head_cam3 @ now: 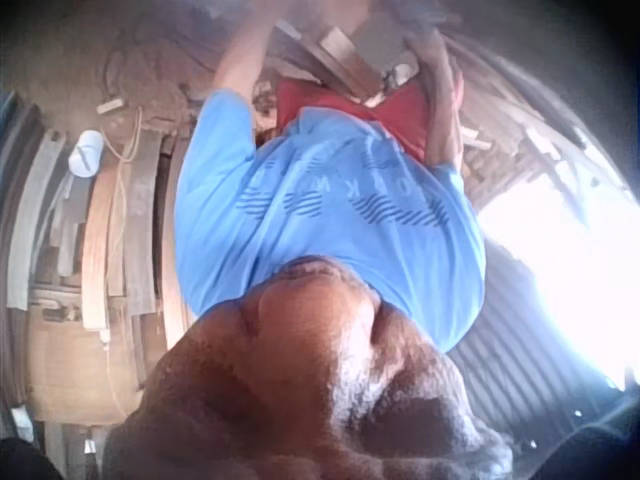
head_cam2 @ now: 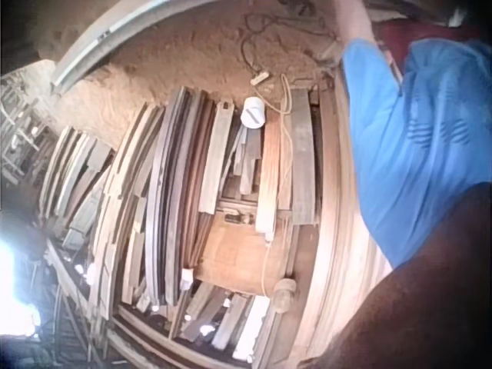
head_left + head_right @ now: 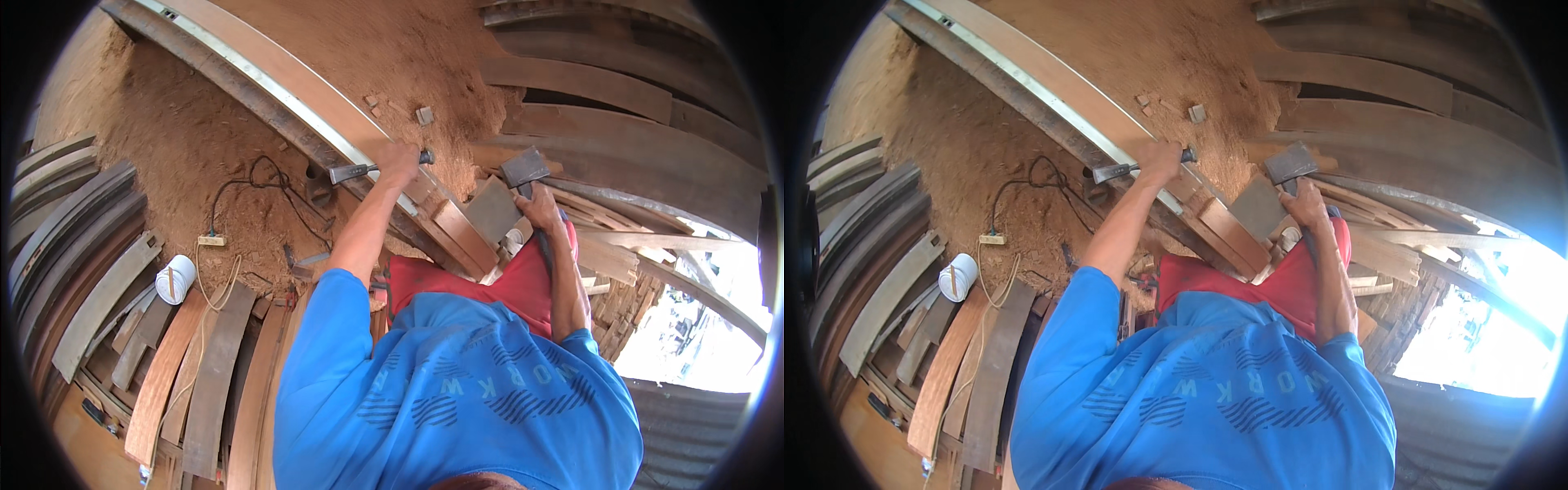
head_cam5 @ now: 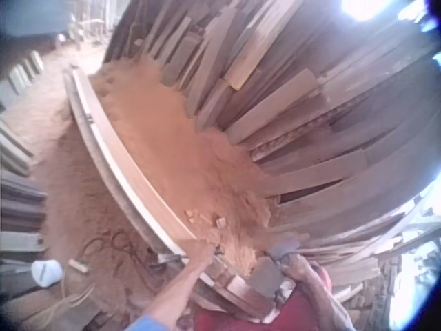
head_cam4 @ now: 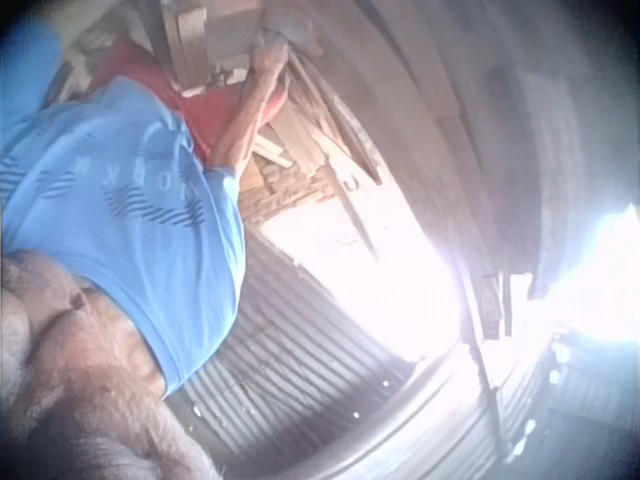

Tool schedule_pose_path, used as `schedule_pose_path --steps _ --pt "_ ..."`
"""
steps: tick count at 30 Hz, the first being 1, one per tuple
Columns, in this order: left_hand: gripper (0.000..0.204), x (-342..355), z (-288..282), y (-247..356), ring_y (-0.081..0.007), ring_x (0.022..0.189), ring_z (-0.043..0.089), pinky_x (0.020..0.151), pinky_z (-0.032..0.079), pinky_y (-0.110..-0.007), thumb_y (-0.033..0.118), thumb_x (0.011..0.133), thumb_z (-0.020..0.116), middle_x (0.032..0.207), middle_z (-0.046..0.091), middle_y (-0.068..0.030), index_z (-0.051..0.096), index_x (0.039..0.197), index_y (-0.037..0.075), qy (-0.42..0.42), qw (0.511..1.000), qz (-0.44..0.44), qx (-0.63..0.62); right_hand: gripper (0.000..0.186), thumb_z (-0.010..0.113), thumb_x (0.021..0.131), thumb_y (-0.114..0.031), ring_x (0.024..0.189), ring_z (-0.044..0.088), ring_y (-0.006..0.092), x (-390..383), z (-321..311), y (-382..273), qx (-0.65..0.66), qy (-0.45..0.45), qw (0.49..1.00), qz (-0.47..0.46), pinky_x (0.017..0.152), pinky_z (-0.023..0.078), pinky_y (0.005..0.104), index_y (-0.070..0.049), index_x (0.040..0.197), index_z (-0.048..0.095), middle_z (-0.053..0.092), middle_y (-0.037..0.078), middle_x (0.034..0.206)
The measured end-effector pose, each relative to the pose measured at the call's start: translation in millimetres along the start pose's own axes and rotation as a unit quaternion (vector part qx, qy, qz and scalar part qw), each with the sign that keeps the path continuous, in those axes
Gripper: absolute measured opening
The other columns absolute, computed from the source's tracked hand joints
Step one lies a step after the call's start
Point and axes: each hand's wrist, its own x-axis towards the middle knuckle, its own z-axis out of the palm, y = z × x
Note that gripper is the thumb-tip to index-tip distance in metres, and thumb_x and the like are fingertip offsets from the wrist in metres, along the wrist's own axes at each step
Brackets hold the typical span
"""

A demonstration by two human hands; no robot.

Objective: The person sharpens a chisel using a sharpening stone and a hammer. They repeatedly rub the chisel blade on the stone and tap it with the hammer to refine the edge. The person also handles a metal ruler and a small wooden block during the process.

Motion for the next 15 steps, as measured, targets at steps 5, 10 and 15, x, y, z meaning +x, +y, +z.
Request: schedule_pose_path --steps 5,10,15 --pt "0.023 3.7 19.8 -4.7 -0.0323 0.108 0.069 0.084 0.056 -0.044 0.014 0.083 0.071 0.115 0.071 -0.0145 0.076 0.106 0.013 0.063 0.998 -0.020 -0.001 0.050 0.068 0.081 -0.030 0.115 0.058 0.0478 -9.7 -20.5 -76.1 -0.026 -0.044 0.997 -0.054 0.099 0.045 0.0507 0.008 0.113 0.060 0.063 0.034 0.115" --pt "0.023 -0.1 16.9 -3.8 -0.0334 0.107 0.069 0.085 0.057 -0.046 0.011 0.083 0.069 0.117 0.070 -0.0136 0.075 0.105 0.011 0.058 0.996 -0.029 -0.054 0.045 0.068 0.084 -0.029 0.104 0.063 0.0496 -7.0 -31.9 -99.2 -0.185 -0.037 0.977 -0.095 0.089 0.049 0.0554 0.005 0.112 0.059 0.067 0.032 0.106" --pt "0.019 -9.8 8.6 1.2 -0.0309 0.104 0.071 0.081 0.058 -0.044 0.012 0.085 0.067 0.111 0.073 -0.0124 0.076 0.102 0.011 0.067 0.995 -0.043 -0.066 0.037 0.067 0.083 -0.021 0.100 0.070 0.0428 37.9 -8.8 -96.3 -0.287 -0.023 0.955 -0.078 0.087 0.056 0.0499 0.005 0.109 0.063 0.071 0.026 0.106"
